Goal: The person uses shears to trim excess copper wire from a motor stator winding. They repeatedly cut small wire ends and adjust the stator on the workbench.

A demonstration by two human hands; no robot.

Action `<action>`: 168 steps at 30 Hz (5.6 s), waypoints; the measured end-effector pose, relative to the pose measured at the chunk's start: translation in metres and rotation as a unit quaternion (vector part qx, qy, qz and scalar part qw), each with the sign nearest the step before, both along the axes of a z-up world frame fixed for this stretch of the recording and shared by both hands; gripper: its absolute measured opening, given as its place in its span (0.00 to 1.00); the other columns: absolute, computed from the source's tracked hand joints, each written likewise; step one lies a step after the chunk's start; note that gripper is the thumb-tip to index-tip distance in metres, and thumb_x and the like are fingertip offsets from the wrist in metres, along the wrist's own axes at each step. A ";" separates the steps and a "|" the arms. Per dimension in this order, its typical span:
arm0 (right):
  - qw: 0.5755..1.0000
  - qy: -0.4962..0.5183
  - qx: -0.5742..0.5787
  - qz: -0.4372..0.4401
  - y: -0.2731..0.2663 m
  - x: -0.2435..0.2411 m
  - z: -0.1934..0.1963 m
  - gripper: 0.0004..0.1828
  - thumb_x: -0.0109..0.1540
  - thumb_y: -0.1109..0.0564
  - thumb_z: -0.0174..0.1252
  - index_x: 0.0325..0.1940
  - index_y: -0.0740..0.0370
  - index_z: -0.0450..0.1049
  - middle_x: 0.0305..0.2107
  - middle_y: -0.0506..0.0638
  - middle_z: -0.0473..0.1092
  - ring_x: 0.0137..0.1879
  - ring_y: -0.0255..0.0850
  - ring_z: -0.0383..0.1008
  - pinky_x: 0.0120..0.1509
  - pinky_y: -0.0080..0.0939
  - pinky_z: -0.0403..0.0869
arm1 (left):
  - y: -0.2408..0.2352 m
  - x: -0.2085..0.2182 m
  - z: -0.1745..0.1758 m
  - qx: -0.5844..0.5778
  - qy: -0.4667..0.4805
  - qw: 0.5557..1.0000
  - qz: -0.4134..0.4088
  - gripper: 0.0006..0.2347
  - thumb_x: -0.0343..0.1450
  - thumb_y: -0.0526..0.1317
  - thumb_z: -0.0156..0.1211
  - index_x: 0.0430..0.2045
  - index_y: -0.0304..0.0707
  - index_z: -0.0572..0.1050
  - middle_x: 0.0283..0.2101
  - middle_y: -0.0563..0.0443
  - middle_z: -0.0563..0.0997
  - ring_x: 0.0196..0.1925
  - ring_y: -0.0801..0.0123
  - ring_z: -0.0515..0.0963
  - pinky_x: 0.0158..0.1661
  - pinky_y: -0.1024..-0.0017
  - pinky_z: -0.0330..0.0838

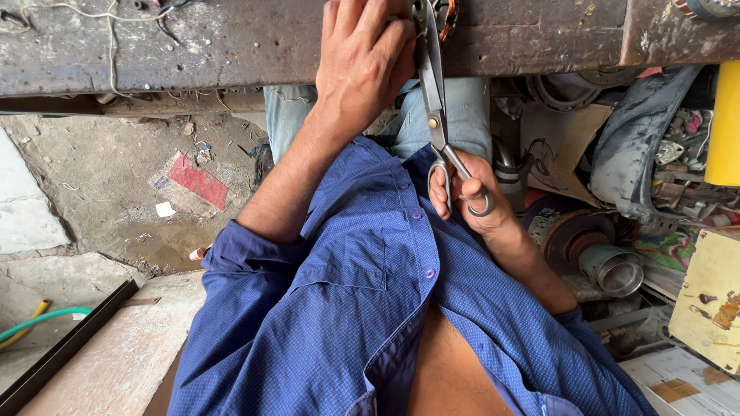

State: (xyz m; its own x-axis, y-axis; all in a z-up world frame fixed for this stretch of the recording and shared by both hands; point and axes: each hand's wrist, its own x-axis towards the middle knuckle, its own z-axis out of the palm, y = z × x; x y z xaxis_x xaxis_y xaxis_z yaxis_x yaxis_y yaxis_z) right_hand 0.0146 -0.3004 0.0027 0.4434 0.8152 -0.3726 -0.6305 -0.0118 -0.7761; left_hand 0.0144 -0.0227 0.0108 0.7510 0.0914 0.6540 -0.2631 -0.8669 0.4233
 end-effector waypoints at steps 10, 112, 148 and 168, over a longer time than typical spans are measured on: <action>0.999 -0.011 0.026 -0.019 -0.004 0.003 -0.025 0.36 0.55 0.27 0.69 0.37 0.60 0.65 0.23 0.45 0.66 0.25 0.31 0.69 0.23 0.28 0.68 | -0.003 0.001 0.000 0.001 0.017 1.000 0.024 0.07 0.71 0.32 0.66 0.40 0.38 0.75 0.49 0.51 0.71 0.54 0.59 0.71 0.53 0.58 0.64; 0.618 -0.729 -0.289 -0.043 0.024 0.148 0.028 0.34 0.52 0.49 0.88 0.47 0.62 0.70 0.24 0.45 0.72 0.30 0.36 0.75 0.37 0.40 0.73 | 0.003 -0.007 -0.003 -0.005 0.155 0.987 -0.034 0.49 0.60 0.56 0.83 0.71 0.37 0.57 0.70 0.36 0.60 0.74 0.38 0.57 0.72 0.45 0.61; 0.718 -0.606 -0.329 -0.095 0.071 0.178 0.038 0.37 0.45 0.39 0.84 0.44 0.56 0.69 0.18 0.44 0.70 0.23 0.38 0.72 0.30 0.44 0.70 | -0.004 0.016 0.040 -0.010 0.199 0.978 -0.066 0.32 0.56 0.51 0.77 0.52 0.34 0.74 0.63 0.35 0.71 0.71 0.31 0.63 0.66 0.41 0.64; 0.873 -0.461 -0.095 -0.127 0.030 0.181 0.015 0.12 0.65 0.65 0.67 0.50 0.66 0.72 0.39 0.50 0.77 0.42 0.32 0.76 0.45 0.30 0.75 | -0.003 -0.018 0.032 -0.096 0.119 0.987 -0.050 0.08 0.69 0.35 0.73 0.36 0.35 0.79 0.57 0.44 0.78 0.67 0.47 0.73 0.68 0.51 0.67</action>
State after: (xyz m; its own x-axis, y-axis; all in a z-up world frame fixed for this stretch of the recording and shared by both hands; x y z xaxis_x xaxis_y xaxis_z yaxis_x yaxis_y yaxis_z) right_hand 0.1952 -0.2703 0.0178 0.7833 0.6099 0.1203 0.2606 -0.1464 -0.9543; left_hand -0.0035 -0.0252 0.0426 0.8925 0.1141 0.4365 -0.2170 -0.7396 0.6371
